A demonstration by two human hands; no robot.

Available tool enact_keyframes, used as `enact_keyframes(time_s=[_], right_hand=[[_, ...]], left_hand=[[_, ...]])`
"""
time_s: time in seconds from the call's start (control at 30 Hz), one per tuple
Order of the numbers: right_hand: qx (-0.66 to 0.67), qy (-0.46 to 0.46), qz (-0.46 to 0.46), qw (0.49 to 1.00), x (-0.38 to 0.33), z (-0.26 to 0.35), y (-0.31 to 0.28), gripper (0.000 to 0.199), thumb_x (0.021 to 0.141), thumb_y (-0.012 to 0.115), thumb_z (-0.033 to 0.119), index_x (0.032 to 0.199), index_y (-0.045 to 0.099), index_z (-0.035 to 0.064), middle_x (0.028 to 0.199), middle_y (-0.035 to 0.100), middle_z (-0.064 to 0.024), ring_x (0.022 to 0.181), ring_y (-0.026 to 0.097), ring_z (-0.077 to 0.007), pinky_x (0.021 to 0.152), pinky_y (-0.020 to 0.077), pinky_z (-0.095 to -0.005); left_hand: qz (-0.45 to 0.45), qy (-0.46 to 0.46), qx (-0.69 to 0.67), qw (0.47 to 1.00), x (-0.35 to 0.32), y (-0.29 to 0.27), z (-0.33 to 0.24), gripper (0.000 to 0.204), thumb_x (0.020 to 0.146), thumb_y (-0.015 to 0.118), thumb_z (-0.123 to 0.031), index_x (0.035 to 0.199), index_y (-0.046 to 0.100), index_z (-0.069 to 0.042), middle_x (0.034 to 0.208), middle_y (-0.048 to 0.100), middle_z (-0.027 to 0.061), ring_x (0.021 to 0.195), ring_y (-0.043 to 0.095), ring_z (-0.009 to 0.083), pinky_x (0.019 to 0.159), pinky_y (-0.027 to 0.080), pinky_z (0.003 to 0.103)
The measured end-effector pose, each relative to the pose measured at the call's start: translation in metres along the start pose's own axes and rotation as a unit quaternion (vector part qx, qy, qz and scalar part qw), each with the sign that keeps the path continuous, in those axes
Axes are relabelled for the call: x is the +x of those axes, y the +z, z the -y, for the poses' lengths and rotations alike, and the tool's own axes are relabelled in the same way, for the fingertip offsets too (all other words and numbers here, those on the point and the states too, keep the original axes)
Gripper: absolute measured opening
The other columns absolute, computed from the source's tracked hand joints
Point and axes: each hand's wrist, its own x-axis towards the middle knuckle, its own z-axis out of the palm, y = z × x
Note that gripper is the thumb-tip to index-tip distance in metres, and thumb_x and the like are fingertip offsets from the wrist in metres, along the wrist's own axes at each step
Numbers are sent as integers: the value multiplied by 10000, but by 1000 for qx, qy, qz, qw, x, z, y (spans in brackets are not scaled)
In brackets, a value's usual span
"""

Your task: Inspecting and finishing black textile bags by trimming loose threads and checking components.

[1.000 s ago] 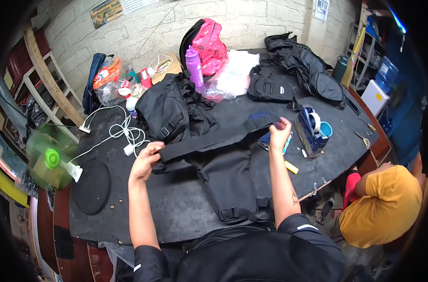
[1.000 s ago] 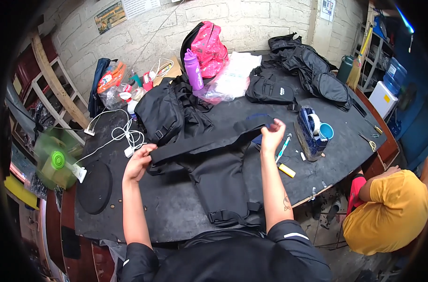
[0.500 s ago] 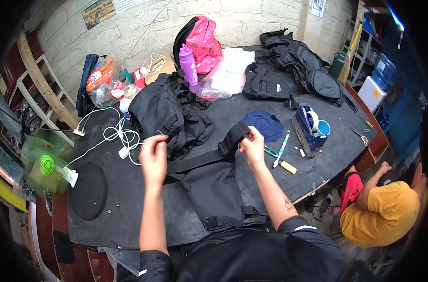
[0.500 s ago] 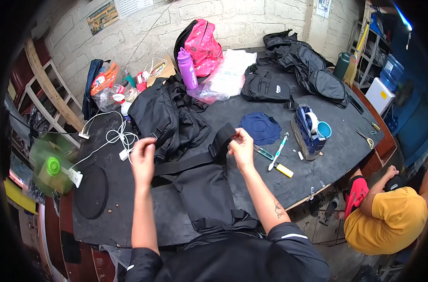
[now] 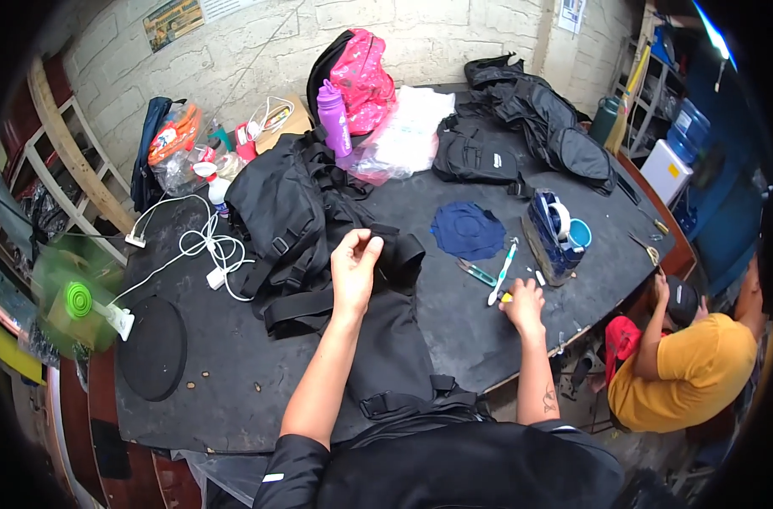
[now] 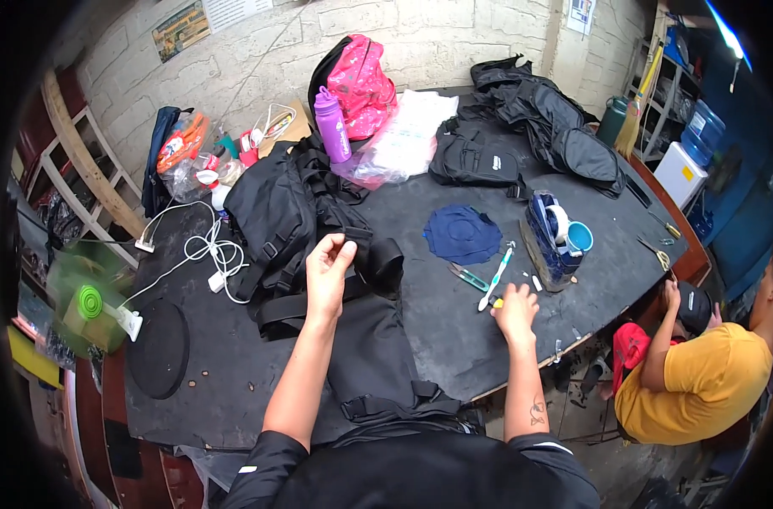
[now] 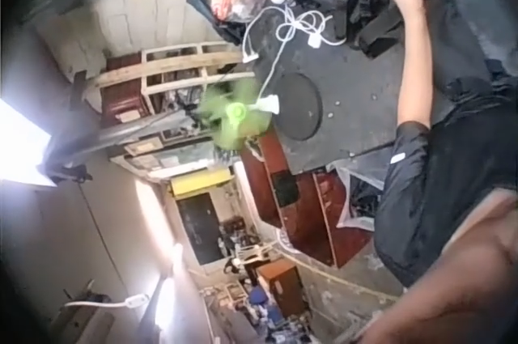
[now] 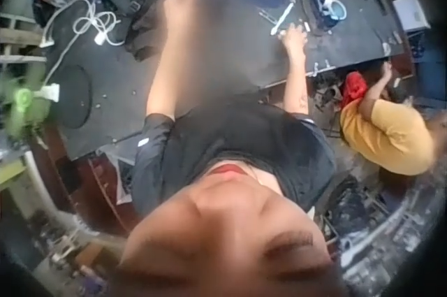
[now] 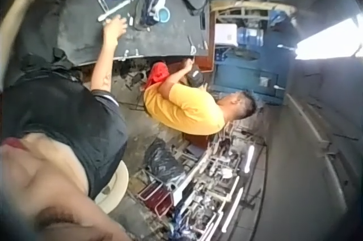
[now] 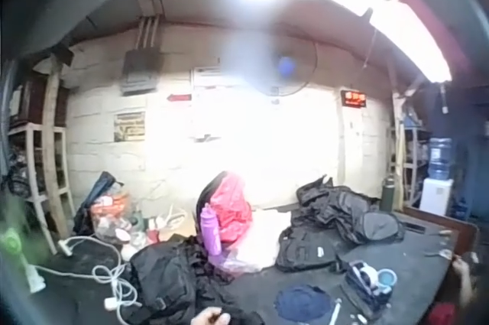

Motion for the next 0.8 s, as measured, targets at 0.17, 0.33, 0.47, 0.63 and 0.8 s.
enact_keyframes(time_s=[0.17,0.33,0.47,0.63,0.8], right_hand=[[377,-53,-83,921,0,16,-14,261,861,597,182,1000,450,15,903,580,-184,906,575,-361,744,446,-392],[564,-219,21,796,-32,139,-62,288,891,553,288,970,483,21,819,539,-83,749,503,-152,672,430,-305],[517,-277,-54,808,-51,209,-75,252,783,656,219,867,504,36,723,562,-104,639,572,-233,597,464,-330],[497,-278,-114,814,-59,231,-57,238,716,667,159,836,502,39,773,608,-116,680,626,-319,584,496,-370],[484,-284,-116,819,-63,232,-56,235,710,662,153,846,508,40,782,612,-115,692,632,-319,591,501,-370]], left_hand=[[-22,-22,-187,982,-3,5,-13,133,948,508,-163,839,507,-87,760,447,-51,648,437,57,658,417,230],[-10,-74,-317,945,6,2,-3,174,948,506,-204,812,454,-107,836,531,30,721,534,142,737,469,315],[16,-96,-370,924,1,8,-15,120,948,471,-171,866,460,-85,1021,600,148,953,602,263,882,484,401],[-34,-106,-354,929,-4,-3,-17,116,936,484,-173,869,461,-82,905,621,116,851,623,238,806,523,381],[-63,-115,-379,916,-8,-2,-12,121,930,482,-152,836,438,-89,883,618,131,820,627,232,745,535,361]])
